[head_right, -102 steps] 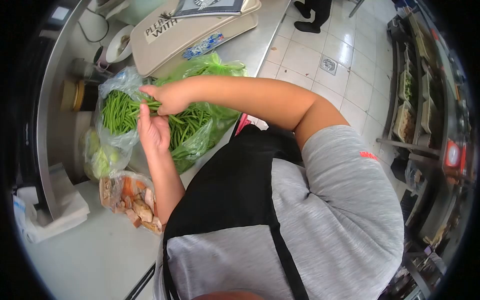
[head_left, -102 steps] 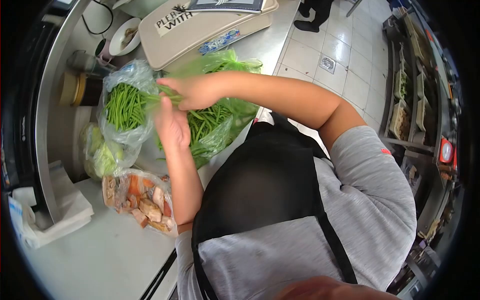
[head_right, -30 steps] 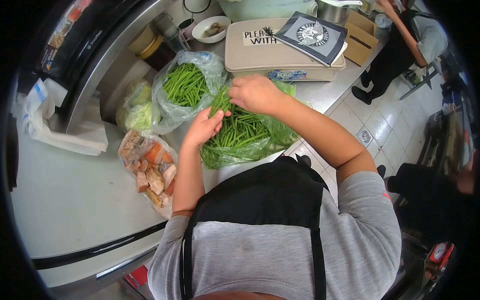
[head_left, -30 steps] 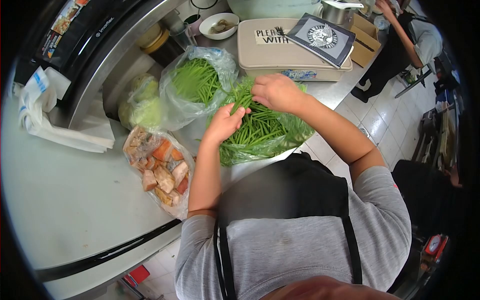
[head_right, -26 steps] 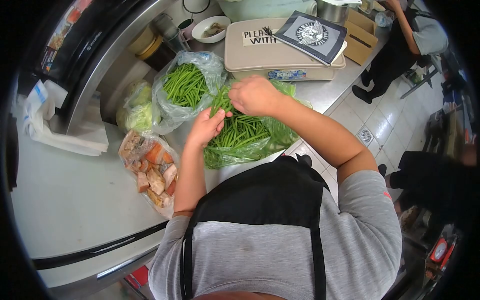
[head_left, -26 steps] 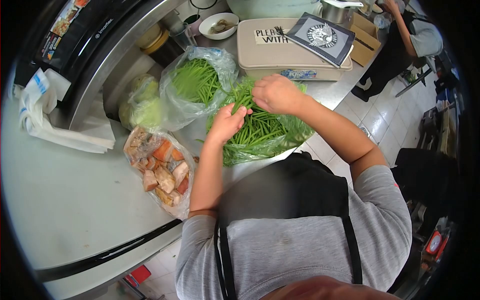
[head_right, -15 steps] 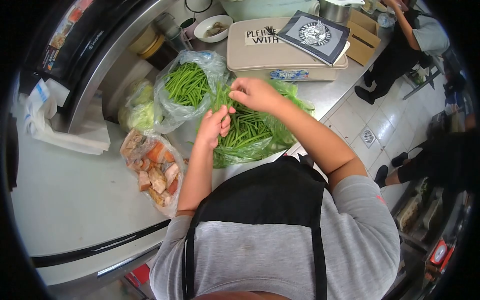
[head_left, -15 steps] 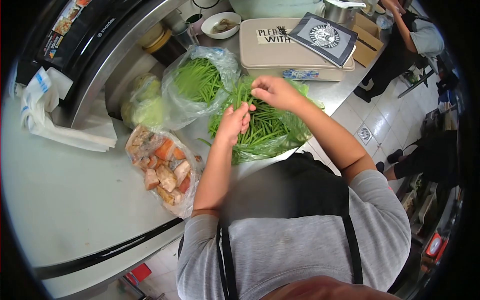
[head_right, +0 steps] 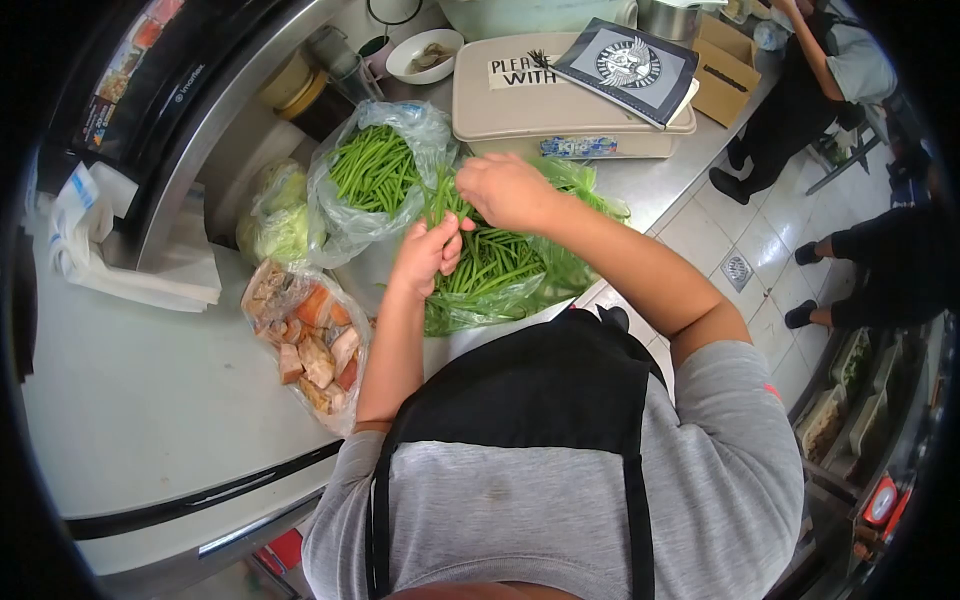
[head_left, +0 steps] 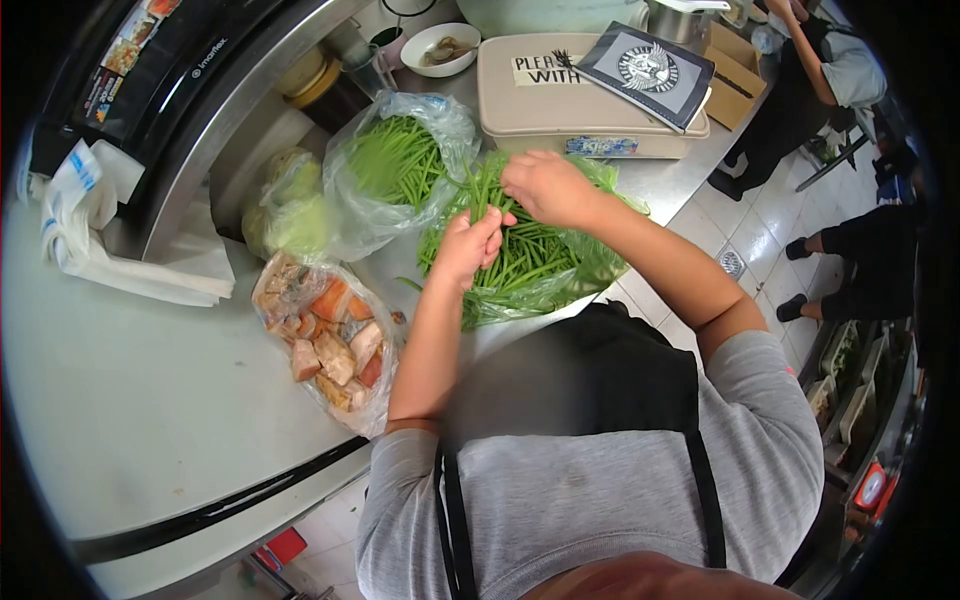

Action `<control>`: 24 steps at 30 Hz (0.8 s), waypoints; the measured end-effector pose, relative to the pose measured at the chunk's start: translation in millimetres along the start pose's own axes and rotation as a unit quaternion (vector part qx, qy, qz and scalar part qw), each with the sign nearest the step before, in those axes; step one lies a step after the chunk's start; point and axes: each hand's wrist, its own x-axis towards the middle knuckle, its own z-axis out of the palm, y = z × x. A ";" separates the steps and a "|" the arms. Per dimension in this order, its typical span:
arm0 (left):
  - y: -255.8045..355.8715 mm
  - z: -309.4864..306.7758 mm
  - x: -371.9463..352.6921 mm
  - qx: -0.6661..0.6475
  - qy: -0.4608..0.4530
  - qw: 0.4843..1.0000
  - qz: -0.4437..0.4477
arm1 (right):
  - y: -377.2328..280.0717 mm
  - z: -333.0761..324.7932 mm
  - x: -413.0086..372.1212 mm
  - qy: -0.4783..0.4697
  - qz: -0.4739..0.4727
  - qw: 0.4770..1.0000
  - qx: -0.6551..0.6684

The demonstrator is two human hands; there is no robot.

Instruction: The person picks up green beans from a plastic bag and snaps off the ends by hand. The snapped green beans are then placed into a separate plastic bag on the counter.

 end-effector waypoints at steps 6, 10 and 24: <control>2.0 -1.3 -3.6 -0.057 -0.021 0.998 0.000 | 19.8 -4.6 0.2 0.109 0.271 0.786 0.544; 3.8 -8.8 -3.7 -0.033 -0.012 0.999 -0.005 | 15.3 -10.9 -7.5 -0.035 0.168 0.964 0.203; 0.1 -1.4 -6.0 -0.101 -0.078 0.991 -0.038 | 7.1 -3.8 -0.3 0.045 0.253 0.813 0.522</control>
